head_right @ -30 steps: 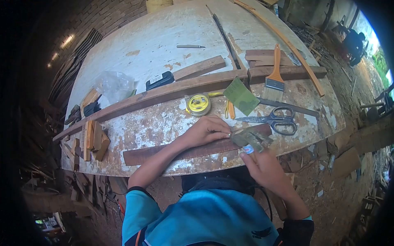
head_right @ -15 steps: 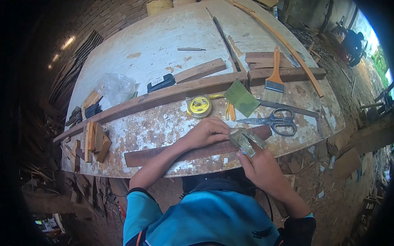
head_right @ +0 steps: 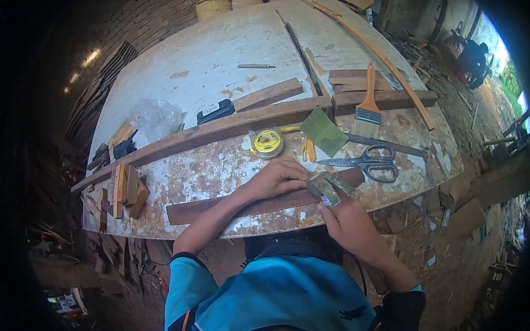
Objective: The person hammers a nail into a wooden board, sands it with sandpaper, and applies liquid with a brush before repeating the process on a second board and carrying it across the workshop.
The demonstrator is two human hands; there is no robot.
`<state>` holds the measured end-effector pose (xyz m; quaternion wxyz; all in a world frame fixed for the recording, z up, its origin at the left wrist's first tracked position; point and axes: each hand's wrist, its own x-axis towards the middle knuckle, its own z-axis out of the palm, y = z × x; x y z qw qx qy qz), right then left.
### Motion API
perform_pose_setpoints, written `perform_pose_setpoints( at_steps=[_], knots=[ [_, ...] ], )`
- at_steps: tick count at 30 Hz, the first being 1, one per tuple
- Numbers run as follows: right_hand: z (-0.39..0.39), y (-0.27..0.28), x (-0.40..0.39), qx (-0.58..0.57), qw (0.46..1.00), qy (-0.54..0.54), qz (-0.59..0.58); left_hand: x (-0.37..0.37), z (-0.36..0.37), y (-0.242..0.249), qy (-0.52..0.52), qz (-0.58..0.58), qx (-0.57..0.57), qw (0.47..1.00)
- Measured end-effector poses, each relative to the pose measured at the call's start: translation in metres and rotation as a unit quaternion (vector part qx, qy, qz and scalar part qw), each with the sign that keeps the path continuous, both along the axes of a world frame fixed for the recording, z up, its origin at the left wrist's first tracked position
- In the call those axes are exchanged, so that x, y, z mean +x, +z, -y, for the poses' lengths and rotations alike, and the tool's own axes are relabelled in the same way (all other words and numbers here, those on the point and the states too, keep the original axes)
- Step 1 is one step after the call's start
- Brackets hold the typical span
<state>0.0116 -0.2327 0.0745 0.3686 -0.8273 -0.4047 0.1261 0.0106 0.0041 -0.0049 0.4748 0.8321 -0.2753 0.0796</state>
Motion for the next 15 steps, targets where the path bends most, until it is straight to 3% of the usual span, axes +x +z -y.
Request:
perform_pose_setpoints(
  at_steps=[5, 8, 15],
  knots=[
    [0.0, 0.002, -0.008, 0.027, 0.997, -0.028, 0.062, -0.002, 0.0, 0.005, -0.002, -0.014, -0.001, 1.0],
    [-0.001, -0.007, 0.001, 0.012, 0.999, 0.002, 0.032, -0.002, 0.0, 0.003, 0.0, -0.011, 0.005, 1.0],
    [-0.002, 0.003, -0.015, 0.013, 0.997, -0.074, 0.023, -0.001, 0.0, 0.001, 0.0, -0.008, -0.003, 1.0]
  ],
)
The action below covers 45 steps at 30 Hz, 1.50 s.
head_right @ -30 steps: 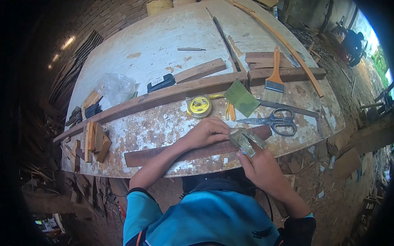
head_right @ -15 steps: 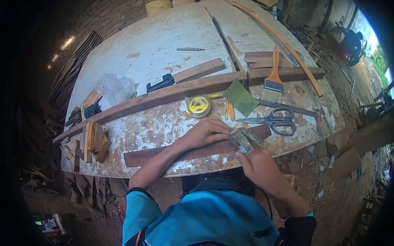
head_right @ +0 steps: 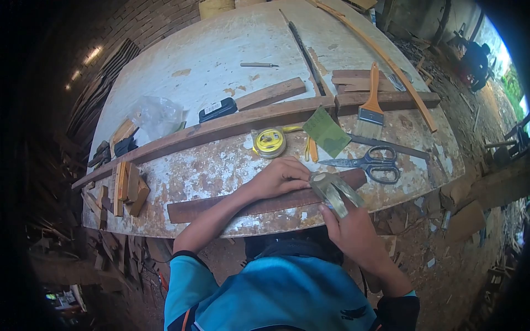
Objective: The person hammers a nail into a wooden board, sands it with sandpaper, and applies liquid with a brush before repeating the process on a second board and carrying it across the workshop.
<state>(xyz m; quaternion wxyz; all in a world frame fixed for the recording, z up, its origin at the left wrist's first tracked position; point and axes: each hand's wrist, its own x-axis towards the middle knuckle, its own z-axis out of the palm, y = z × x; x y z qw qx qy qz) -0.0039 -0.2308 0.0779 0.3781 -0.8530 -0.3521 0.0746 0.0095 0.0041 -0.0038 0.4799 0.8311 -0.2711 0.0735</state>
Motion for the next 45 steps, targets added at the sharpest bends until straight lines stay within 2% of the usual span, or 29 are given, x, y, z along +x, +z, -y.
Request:
perform_pose_setpoints(
  at_steps=[2, 8, 11, 14, 15, 18, 19, 22, 25, 28, 32, 35, 38, 39, 42, 43, 45],
  knots=[
    [-0.001, -0.005, 0.008, -0.022, 0.998, 0.024, -0.059, 0.001, 0.0, -0.002, -0.004, 0.001, -0.004, 1.0],
    [0.001, 0.008, 0.001, 0.029, 0.999, -0.007, 0.039, 0.001, 0.001, 0.0, -0.002, -0.003, -0.004, 1.0],
    [0.001, 0.001, 0.012, -0.042, 0.993, 0.004, -0.108, -0.001, 0.001, -0.001, 0.004, -0.006, 0.001, 1.0],
    [0.004, 0.005, 0.004, 0.036, 0.999, -0.013, 0.011, 0.0, 0.002, 0.005, 0.007, -0.008, 0.006, 1.0],
    [0.004, 0.007, 0.004, 0.062, 0.998, -0.008, 0.02, 0.0, 0.002, 0.003, 0.006, -0.009, 0.007, 1.0],
    [0.005, -0.011, 0.007, 0.031, 0.999, 0.001, -0.012, 0.0, 0.003, 0.005, 0.005, -0.018, 0.007, 1.0],
    [0.003, -0.011, 0.012, 0.026, 0.997, 0.038, -0.066, 0.0, 0.003, 0.005, 0.006, -0.02, 0.009, 1.0],
    [0.003, -0.008, 0.009, 0.056, 0.998, 0.019, 0.016, 0.0, 0.003, 0.005, 0.008, -0.026, 0.01, 1.0],
    [0.003, -0.004, 0.0, 0.056, 0.997, 0.01, 0.042, 0.0, 0.002, 0.005, 0.007, -0.012, 0.001, 1.0],
    [-0.004, -0.005, 0.004, -0.049, 0.993, -0.015, -0.109, 0.001, 0.0, -0.001, 0.001, 0.019, -0.001, 1.0],
    [-0.001, 0.001, -0.004, 0.032, 0.999, -0.002, -0.017, 0.002, -0.001, -0.005, -0.009, 0.029, -0.013, 0.999],
    [-0.009, -0.007, -0.01, 0.032, 0.998, -0.043, 0.038, 0.0, -0.002, -0.002, -0.004, 0.005, -0.008, 1.0],
    [-0.008, -0.012, 0.0, 0.019, 0.999, -0.016, -0.025, -0.001, -0.001, -0.002, -0.005, 0.0, -0.02, 1.0],
    [-0.008, -0.008, -0.004, 0.013, 0.998, -0.041, -0.046, -0.001, 0.0, -0.004, -0.006, -0.005, -0.032, 0.999],
    [-0.003, -0.018, -0.012, 0.078, 0.994, -0.075, -0.022, 0.0, -0.001, -0.004, -0.02, 0.0, -0.024, 1.0],
    [-0.001, -0.021, -0.012, -0.008, 0.991, -0.043, 0.128, 0.0, -0.001, -0.005, -0.014, 0.005, -0.032, 0.999],
    [-0.006, -0.015, -0.011, -0.008, 0.999, -0.035, 0.037, 0.0, -0.001, -0.004, -0.018, -0.005, -0.034, 0.999]
  ],
)
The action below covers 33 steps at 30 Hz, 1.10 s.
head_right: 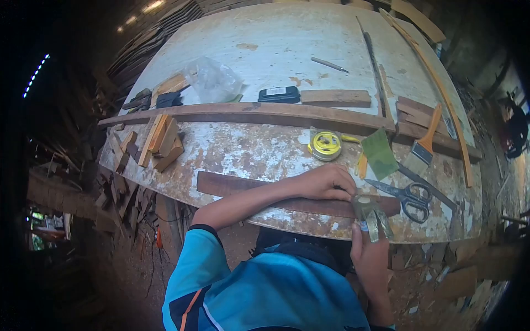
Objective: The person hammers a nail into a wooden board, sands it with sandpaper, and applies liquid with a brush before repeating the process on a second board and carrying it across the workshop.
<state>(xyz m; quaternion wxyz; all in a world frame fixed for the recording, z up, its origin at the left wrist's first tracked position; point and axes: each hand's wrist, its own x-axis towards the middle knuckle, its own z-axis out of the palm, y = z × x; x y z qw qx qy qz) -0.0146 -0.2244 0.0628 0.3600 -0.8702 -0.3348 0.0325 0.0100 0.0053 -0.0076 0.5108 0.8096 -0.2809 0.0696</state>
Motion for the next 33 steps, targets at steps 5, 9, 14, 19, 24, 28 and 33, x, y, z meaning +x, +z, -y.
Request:
perform_pose_setpoints(
  at_steps=[5, 9, 14, 19, 24, 28, 33],
  knots=[
    [0.007, 0.005, -0.007, 0.035, 0.999, -0.022, -0.007, 0.001, 0.001, 0.001, 0.002, 0.001, 0.007, 1.0],
    [0.004, 0.007, -0.001, 0.016, 0.999, 0.013, -0.03, 0.001, 0.001, 0.001, 0.007, 0.016, 0.018, 1.0],
    [0.006, 0.006, 0.016, 0.06, 0.996, -0.009, -0.058, -0.001, 0.002, 0.005, 0.009, -0.004, 0.025, 1.0],
    [0.001, -0.023, 0.068, 0.181, 0.935, -0.054, -0.3, -0.001, 0.005, 0.004, 0.031, 0.052, 0.071, 0.996],
    [0.002, -0.046, 0.087, 0.22, 0.914, -0.007, -0.342, -0.002, 0.005, 0.008, 0.039, 0.024, 0.053, 0.998],
    [0.004, -0.047, 0.086, 0.22, 0.908, -0.028, -0.355, 0.003, 0.004, 0.002, 0.035, 0.0, 0.028, 0.999],
    [0.002, -0.048, 0.088, 0.2, 0.913, -0.018, -0.355, 0.007, -0.002, 0.006, 0.078, -0.149, -0.075, 0.983]
  ],
)
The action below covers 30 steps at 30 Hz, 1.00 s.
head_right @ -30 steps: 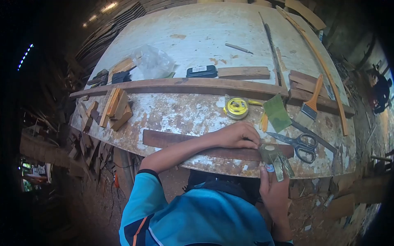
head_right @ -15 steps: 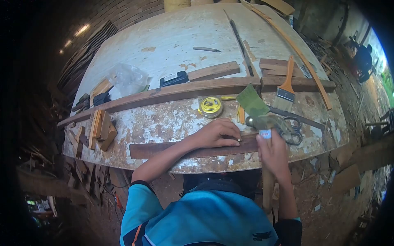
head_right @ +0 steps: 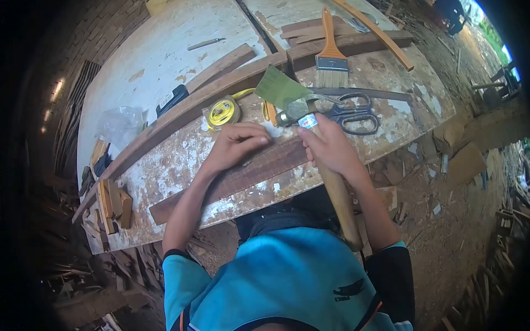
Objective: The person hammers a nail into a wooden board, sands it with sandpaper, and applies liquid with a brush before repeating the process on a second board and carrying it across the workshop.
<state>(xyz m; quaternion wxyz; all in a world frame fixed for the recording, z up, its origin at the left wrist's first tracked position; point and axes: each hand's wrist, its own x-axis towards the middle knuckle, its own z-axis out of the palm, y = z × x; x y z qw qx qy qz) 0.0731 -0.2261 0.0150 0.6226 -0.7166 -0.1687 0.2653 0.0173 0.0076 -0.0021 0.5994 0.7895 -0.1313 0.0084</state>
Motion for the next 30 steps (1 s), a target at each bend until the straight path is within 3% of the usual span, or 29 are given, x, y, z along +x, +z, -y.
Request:
perform_pose_setpoints(
  at_steps=[3, 30],
  knots=[
    [-0.0005, 0.0015, 0.0004, -0.005, 0.999, -0.011, -0.032, -0.0016, -0.0003, 0.0031, -0.051, 0.0, 0.047, 0.998],
    [-0.0014, 0.0009, -0.0009, 0.003, 0.999, -0.022, -0.027, -0.0021, 0.0008, 0.0027, -0.063, 0.044, 0.106, 0.991]
  ],
)
